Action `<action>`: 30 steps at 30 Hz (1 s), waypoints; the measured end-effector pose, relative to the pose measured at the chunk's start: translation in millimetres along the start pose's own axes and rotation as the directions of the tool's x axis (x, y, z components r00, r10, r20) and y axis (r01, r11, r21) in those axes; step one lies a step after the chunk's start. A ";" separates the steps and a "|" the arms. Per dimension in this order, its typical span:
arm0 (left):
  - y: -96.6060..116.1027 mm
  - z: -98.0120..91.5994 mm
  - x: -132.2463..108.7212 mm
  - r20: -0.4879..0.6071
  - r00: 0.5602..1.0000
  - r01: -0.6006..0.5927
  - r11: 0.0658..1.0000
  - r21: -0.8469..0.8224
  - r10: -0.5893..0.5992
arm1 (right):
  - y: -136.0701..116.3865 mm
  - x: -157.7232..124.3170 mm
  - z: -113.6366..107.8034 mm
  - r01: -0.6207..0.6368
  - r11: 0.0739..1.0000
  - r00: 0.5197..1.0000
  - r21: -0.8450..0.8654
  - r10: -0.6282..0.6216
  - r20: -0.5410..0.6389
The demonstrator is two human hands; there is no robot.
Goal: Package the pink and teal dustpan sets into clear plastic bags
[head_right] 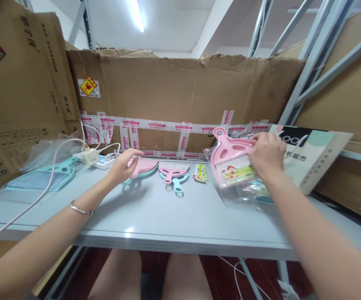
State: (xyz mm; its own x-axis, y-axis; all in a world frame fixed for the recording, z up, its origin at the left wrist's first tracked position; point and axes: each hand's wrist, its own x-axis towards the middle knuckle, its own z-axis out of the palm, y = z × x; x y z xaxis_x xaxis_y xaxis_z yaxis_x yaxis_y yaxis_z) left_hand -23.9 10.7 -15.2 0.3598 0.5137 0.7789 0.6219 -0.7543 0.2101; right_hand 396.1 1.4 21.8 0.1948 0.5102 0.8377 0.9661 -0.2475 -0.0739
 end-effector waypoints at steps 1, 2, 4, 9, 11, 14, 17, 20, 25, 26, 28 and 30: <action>1.1 0.9 -0.9 0.030 0.999 -0.014 1.000 -0.007 0.015 | -8.0 3.0 2.1 0.000 1.000 1.000 0.019 0.000 0.015; 1.6 1.4 -2.0 0.056 0.998 -0.025 1.000 -0.020 0.026 | -14.4 5.3 4.9 0.002 0.999 1.000 0.037 -0.003 0.029; 2.1 1.8 -3.4 0.069 0.997 -0.010 0.998 -0.063 0.014 | -22.9 8.5 10.5 0.019 0.998 0.999 0.065 -0.021 0.042; 8.5 11.0 3.6 0.047 0.970 0.244 0.928 -0.281 -0.240 | -40.8 14.7 17.1 0.151 0.982 0.986 0.112 -0.157 0.047; 13.8 21.6 9.8 0.166 0.920 0.392 0.831 -0.395 -0.355 | -53.1 16.9 17.8 0.216 0.967 0.973 0.137 -0.226 0.056; 21.3 43.8 19.8 0.354 0.813 0.581 0.627 -0.519 -0.462 | -75.5 19.2 18.5 0.299 0.936 0.948 0.184 -0.314 0.057; 27.0 68.3 29.3 0.429 0.749 0.659 0.494 -0.568 -0.506 | -99.1 20.2 17.4 0.348 0.909 0.930 0.227 -0.365 0.036; 31.3 86.7 35.7 0.512 0.711 0.691 0.344 -0.636 -0.481 | -123.3 18.5 13.0 0.368 0.878 0.925 0.305 -0.379 -0.024; 27.2 86.9 33.3 0.498 0.717 0.642 0.182 -0.745 -0.488 | -159.3 5.2 0.4 0.323 0.728 0.940 0.604 -0.320 -0.116; 23.6 83.0 32.2 0.468 0.717 0.623 0.174 -0.763 -0.516 | -164.5 0.5 -1.4 0.283 0.702 0.955 0.653 -0.270 -0.123; 13.9 73.3 31.7 0.388 0.707 0.578 0.168 -0.798 -0.591 | -172.6 -11.3 -2.1 0.166 0.631 0.986 0.758 -0.106 -0.128; 3.0 63.1 34.0 0.265 0.680 0.511 0.183 -0.840 -0.684 | -179.6 -26.2 2.2 -0.026 0.470 0.996 0.883 0.085 -0.017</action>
State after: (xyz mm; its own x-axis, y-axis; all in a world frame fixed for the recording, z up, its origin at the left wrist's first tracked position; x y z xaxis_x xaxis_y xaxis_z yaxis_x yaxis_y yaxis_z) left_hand 34.1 51.7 -25.4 0.0031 0.9733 0.2294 -0.2870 -0.2188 0.9326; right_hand 217.9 34.3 11.9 0.2738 0.4734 0.8372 0.5983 0.5977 -0.5336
